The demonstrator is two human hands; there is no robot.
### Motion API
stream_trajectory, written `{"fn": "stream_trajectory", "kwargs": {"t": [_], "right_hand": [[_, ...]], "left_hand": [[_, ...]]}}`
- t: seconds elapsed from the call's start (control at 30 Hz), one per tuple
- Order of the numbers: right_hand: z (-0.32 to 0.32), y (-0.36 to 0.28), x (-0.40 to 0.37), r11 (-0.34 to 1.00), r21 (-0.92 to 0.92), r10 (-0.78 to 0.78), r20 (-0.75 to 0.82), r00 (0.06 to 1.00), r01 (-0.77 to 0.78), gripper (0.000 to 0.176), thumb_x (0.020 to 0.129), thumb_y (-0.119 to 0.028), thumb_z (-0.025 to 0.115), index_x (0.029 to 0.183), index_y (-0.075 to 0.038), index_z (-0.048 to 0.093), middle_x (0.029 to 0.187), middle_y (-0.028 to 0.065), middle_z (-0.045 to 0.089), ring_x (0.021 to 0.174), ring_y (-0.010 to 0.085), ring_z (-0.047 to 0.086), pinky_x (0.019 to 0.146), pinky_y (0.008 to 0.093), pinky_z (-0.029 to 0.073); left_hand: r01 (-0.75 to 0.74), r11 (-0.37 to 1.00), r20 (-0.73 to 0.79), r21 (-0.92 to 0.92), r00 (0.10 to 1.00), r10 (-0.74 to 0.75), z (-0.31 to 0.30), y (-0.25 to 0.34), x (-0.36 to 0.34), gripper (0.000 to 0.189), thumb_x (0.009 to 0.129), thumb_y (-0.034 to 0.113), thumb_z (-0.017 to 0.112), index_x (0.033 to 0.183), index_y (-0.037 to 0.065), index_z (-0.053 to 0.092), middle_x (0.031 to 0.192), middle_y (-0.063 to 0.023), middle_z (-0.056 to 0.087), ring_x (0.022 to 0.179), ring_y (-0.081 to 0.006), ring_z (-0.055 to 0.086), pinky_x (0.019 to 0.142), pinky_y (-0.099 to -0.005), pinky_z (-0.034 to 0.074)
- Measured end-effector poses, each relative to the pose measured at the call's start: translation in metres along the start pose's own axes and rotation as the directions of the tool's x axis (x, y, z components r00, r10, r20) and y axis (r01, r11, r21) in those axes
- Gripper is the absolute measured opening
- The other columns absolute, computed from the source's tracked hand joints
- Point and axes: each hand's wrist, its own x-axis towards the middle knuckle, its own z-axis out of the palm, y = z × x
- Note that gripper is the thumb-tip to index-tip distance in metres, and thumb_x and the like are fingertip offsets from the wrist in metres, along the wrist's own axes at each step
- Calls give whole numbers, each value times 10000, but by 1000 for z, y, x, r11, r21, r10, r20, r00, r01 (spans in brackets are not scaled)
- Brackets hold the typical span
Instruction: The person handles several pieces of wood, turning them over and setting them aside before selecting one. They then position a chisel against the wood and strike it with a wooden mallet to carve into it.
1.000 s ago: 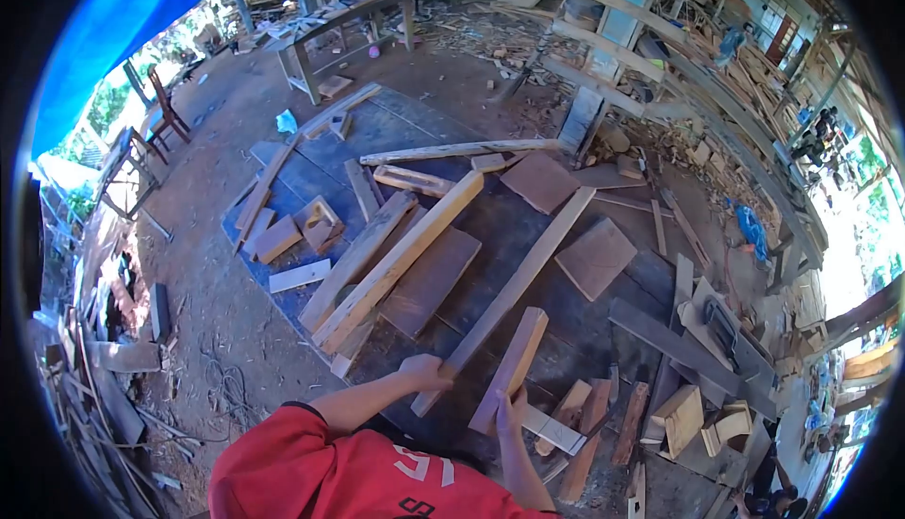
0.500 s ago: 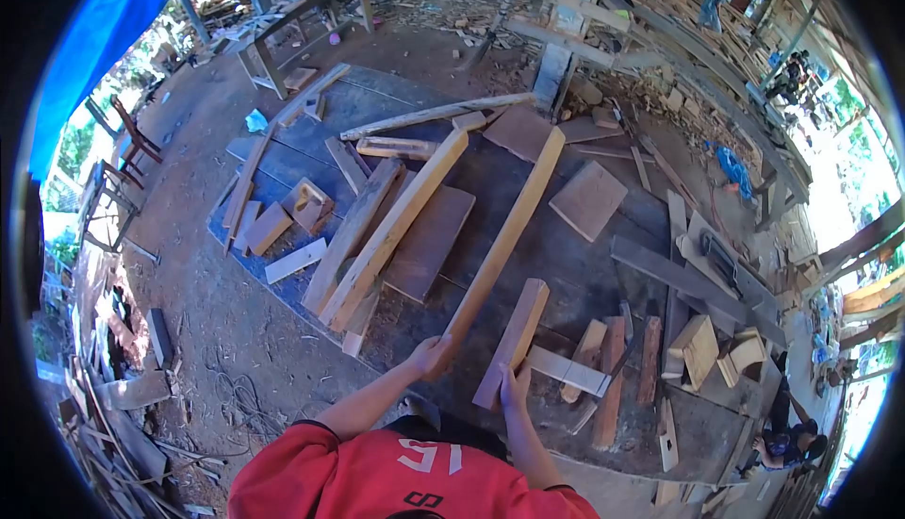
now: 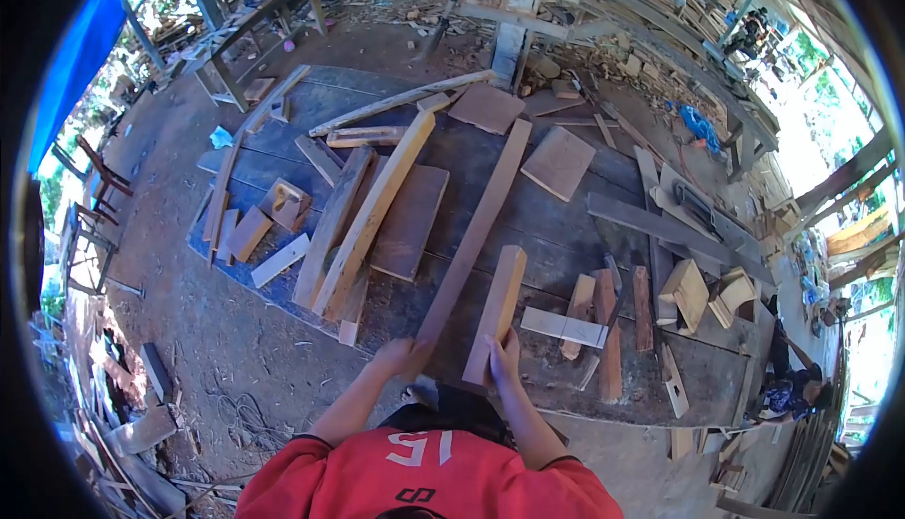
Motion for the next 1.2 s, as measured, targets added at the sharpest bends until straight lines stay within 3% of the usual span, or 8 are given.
{"fn": "stream_trajectory", "kwargs": {"t": [0.2, 0.27, 0.37, 0.5, 0.8, 0.87, 1.07, 1.2], "right_hand": [[28, -2, -8, 1000, -17, -6, 44, 999, 7, 455, 751, -152, 613, 1133, 60, 484, 1048, 131, 575, 973, 195, 555, 852, 304, 427], [34, 0, -12, 999, -33, -2, 53, 999, 4, 455, 753, -151, 611, 1134, 61, 484, 1048, 132, 575, 973, 195, 555, 852, 304, 428], [43, -4, -16, 999, -52, 8, 98, 995, -3, 465, 754, -149, 610, 1148, 61, 480, 1057, 134, 574, 980, 196, 554, 855, 305, 428], [50, -2, -21, 997, -78, 20, 111, 994, -12, 495, 754, -147, 605, 1183, 59, 470, 1089, 143, 570, 1007, 204, 552, 871, 312, 428], [48, -3, -25, 998, -61, 35, 103, 994, -28, 515, 742, -181, 621, 1169, 65, 470, 1076, 150, 573, 994, 219, 557, 866, 321, 432], [48, 3, -23, 983, -175, -38, 106, 994, 56, 496, 751, -166, 607, 1164, 69, 468, 1043, 131, 579, 956, 198, 563, 836, 297, 441], [71, -9, -27, 951, -307, -33, 30, 999, 41, 534, 749, -231, 651, 1159, 60, 469, 1064, 167, 574, 997, 239, 557, 867, 330, 427], [88, -24, -28, 899, -437, 7, -28, 1000, -18, 571, 734, -267, 664, 1156, 58, 460, 1077, 218, 566, 1013, 305, 559, 871, 356, 427]], "left_hand": [[103, 995, -7, 19, 995, -103, -7, -11, -23, 627, 861, 565, 406, 971, -17, 609, 959, -274, 613, 991, -392, 577, 854, -458, 452], [223, 974, -52, -27, 973, -224, -13, -2, -37, 663, 803, 599, 489, 1042, -14, 568, 998, -256, 615, 982, -391, 586, 840, -455, 462], [197, 980, -226, 15, 956, -189, -18, 3, -58, 727, 751, 601, 576, 1115, -21, 481, 1001, -227, 626, 944, -373, 611, 790, -439, 491], [260, 964, -254, -56, 930, -266, -20, -5, -64, 726, 712, 555, 646, 1120, -11, 449, 982, -232, 627, 933, -361, 617, 785, -434, 494], [121, 987, -268, -106, 952, -146, -10, -23, -63, 672, 724, 512, 646, 1085, -23, 456, 963, -247, 620, 926, -380, 607, 794, -450, 486], [69, 986, -273, -154, 956, -110, 0, -20, -61, 667, 745, 483, 641, 1116, -30, 432, 1012, -271, 592, 958, -404, 585, 817, -458, 475], [-86, 993, -319, -85, 946, 54, 24, -12, -56, 618, 778, 374, 638, 1165, -33, 380, 1150, -298, 493, 1057, -422, 516, 875, -447, 454], [-46, 997, -238, -57, 971, 31, 24, -4, -47, 579, 762, 327, 650, 1146, -20, 392, 1156, -263, 496, 1076, -407, 507, 878, -449, 453]]}}
